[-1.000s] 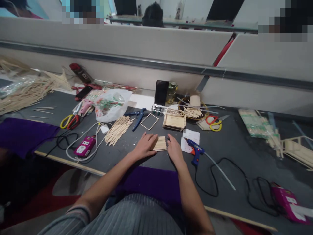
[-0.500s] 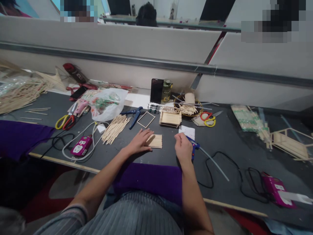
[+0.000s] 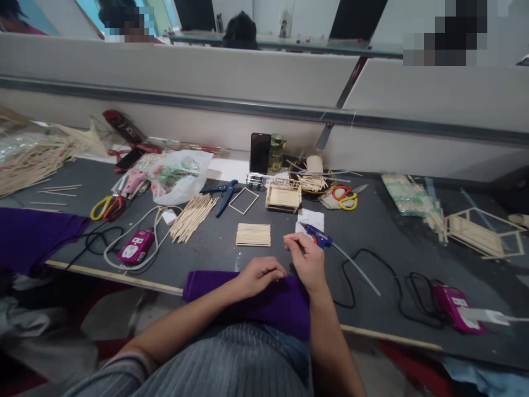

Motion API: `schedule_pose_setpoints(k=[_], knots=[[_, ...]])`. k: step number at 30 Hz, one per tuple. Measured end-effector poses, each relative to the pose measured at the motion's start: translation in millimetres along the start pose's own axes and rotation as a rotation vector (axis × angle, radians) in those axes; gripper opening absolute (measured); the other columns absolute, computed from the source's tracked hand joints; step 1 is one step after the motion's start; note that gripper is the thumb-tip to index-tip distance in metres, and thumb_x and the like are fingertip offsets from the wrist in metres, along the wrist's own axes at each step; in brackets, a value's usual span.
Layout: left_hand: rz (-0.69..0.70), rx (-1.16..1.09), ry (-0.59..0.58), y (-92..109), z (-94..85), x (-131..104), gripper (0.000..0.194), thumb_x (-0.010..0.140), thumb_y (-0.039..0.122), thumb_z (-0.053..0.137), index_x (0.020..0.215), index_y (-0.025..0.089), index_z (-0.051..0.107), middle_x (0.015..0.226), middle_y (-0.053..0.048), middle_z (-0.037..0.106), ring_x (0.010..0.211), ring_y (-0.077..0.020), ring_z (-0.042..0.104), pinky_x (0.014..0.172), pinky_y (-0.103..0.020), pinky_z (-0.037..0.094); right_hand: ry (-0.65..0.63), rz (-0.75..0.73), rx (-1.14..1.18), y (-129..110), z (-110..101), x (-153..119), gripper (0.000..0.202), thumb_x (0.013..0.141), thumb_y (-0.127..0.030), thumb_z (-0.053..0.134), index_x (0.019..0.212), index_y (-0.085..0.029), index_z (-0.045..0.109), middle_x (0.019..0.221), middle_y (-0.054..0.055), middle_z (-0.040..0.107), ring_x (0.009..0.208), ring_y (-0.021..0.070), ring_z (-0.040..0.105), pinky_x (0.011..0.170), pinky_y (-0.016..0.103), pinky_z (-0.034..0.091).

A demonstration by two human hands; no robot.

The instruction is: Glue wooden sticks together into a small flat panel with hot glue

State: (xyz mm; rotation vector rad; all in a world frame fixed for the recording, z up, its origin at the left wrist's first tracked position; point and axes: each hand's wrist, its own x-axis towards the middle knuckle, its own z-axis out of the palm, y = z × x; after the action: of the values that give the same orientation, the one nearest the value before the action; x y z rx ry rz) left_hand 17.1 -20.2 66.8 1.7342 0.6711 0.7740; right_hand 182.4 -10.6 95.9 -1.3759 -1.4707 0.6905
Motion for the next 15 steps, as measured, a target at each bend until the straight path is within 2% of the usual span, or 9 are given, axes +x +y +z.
schedule_pose_setpoints(k=[2,3,6,7,8,9,10,12,15], knots=[[0.034,0.02,0.097,4,1.4,-8,0.036,0.095,0.04,0.045,0.082,0.015,0.068,0.069,-0.003,0.062,0.064,-0.0118,0.058,0.066,-0.023,0.045,-0.011,0.04,0.058,4,-3,-1,0.016,0.082,-0.032,0.06,0.085,-0.02,0.069,0.079,0.003,0.067,0.07,0.0154,0.06,0.066,0.027,0.048],[0.042,0.023,0.157,6,0.0,-13,0.036,0.095,0.04,0.046,0.083,0.015,0.069,0.067,-0.003,0.061,0.062,-0.0115,0.057,0.064,-0.023,0.045,-0.094,0.063,0.102,6,-4,-3,0.018,0.08,-0.031,0.063,0.092,-0.02,0.07,0.086,0.004,0.068,0.073,0.0153,0.06,0.066,0.027,0.048],[0.071,0.034,0.297,10,-7.0,-25,0.032,0.094,0.038,0.049,0.082,0.016,0.069,0.067,-0.003,0.063,0.063,-0.0119,0.06,0.065,-0.023,0.046,-0.516,0.166,0.296,7,6,-16,0.048,0.074,-0.028,0.069,0.121,-0.023,0.062,0.096,0.003,0.068,0.071,0.0126,0.06,0.062,0.024,0.048],[0.086,0.045,0.318,10,-9.2,-29,0.03,0.094,0.036,0.05,0.082,0.016,0.069,0.069,-0.004,0.065,0.065,-0.0124,0.061,0.066,-0.023,0.047,-0.624,0.196,0.352,6,11,-21,0.051,0.073,-0.029,0.07,0.123,-0.023,0.061,0.092,0.002,0.069,0.069,0.0121,0.059,0.061,0.023,0.047],[0.102,0.06,0.327,10,-11.2,-32,0.028,0.094,0.034,0.051,0.083,0.016,0.069,0.071,-0.004,0.067,0.068,-0.0128,0.062,0.067,-0.023,0.048,-0.684,0.211,0.376,6,16,-26,0.045,0.073,-0.031,0.07,0.117,-0.022,0.065,0.087,0.001,0.069,0.068,0.0124,0.06,0.062,0.023,0.047],[0.115,0.081,0.331,8,-13.2,-35,0.025,0.093,0.032,0.052,0.084,0.016,0.07,0.073,-0.004,0.068,0.07,-0.0131,0.063,0.069,-0.024,0.048,-0.688,0.214,0.361,7,20,-29,0.033,0.074,-0.033,0.069,0.105,-0.02,0.07,0.081,0.001,0.069,0.067,0.013,0.06,0.063,0.024,0.047],[0.12,0.108,0.336,6,-15.4,-39,0.023,0.093,0.03,0.053,0.086,0.017,0.07,0.074,-0.004,0.068,0.072,-0.0134,0.063,0.07,-0.024,0.048,-0.638,0.212,0.318,9,22,-30,0.022,0.076,-0.034,0.067,0.091,-0.019,0.072,0.075,0.001,0.068,0.067,0.0137,0.06,0.063,0.025,0.047],[0.09,0.187,0.369,-1,-21.4,-45,0.019,0.092,0.027,0.054,0.088,0.018,0.07,0.078,-0.004,0.068,0.075,-0.0142,0.063,0.071,-0.025,0.049,-0.433,0.212,0.211,16,21,-27,0.02,0.078,-0.037,0.063,0.073,-0.018,0.07,0.066,0.001,0.066,0.063,0.0144,0.058,0.061,0.025,0.046],[-0.07,0.385,0.445,-18,-36.6,-50,0.021,0.089,0.026,0.055,0.106,0.019,0.065,0.104,-0.008,0.065,0.086,-0.0168,0.063,0.077,-0.03,0.051,-0.058,0.237,0.094,33,11,-13,0.025,0.076,-0.041,0.062,0.073,-0.018,0.069,0.064,0.001,0.066,0.056,0.0138,0.055,0.057,0.026,0.044]])
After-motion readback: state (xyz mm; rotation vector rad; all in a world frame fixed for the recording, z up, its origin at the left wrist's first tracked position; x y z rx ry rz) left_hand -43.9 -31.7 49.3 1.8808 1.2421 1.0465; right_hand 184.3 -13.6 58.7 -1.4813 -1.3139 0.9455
